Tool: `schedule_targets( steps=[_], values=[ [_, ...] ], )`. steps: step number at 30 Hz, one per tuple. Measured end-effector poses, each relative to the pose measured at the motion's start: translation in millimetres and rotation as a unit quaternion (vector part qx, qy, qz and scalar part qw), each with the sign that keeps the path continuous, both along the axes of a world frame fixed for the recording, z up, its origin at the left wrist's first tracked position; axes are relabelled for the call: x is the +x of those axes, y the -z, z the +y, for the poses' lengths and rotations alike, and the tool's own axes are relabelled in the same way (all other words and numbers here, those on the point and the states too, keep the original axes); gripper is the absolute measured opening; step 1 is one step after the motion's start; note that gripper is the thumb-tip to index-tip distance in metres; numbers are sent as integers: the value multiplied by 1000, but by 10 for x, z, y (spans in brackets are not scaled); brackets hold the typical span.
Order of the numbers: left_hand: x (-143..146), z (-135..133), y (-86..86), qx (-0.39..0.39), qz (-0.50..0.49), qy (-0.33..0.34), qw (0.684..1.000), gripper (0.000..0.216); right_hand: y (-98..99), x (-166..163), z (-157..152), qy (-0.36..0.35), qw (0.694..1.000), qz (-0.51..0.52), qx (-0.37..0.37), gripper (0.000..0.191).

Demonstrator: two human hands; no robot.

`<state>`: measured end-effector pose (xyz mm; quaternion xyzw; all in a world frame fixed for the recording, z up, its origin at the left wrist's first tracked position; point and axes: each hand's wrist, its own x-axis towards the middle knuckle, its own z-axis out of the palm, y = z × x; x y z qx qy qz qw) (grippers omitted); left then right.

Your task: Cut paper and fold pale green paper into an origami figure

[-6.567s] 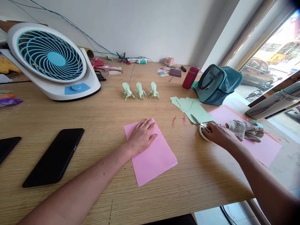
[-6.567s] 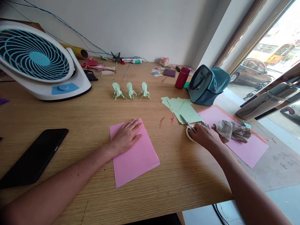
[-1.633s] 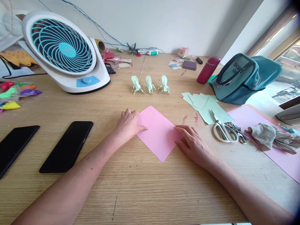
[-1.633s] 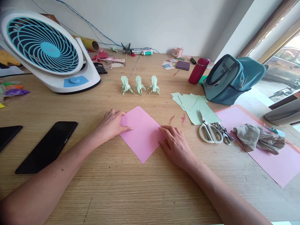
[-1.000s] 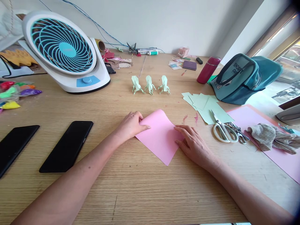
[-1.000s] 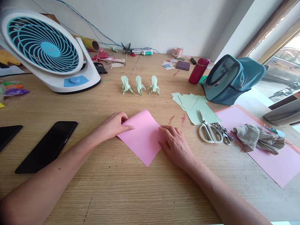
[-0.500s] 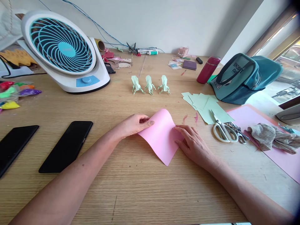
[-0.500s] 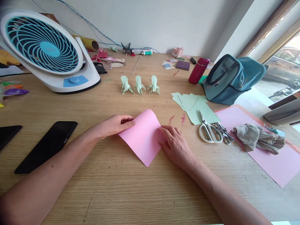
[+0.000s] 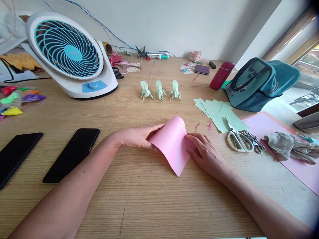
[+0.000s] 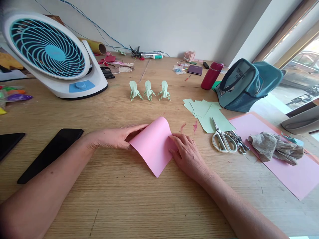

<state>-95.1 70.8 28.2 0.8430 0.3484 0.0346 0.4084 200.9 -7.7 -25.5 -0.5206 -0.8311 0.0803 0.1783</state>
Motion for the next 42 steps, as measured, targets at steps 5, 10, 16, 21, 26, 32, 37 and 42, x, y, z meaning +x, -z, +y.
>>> schedule_targets(
  steps=[5,10,16,21,26,32,37,42],
  values=[
    [63,-22,3,-15,-23,-15,1000,74,10,10,-1,6,999,49,-9,40],
    [137,-30,70,46,-64,-52,996,54,50,63,67,60,953,283,-92,41],
    [198,-25,163,111,-174,-43,977,53,-31,134,150,106,846,475,-218,39],
    [260,-79,129,132,-194,-79,969,53,-65,197,158,98,821,495,-268,33],
    [291,-97,124,173,-191,-81,963,57,-113,186,145,85,808,493,-313,37],
    [245,-42,223,251,-173,-48,951,54,-194,175,127,100,776,530,-328,41],
    [197,-7,275,279,-135,-33,950,54,-185,236,165,107,773,535,-324,41],
    [161,23,308,305,-129,-37,943,55,-139,280,202,110,795,513,-305,36]
  ],
)
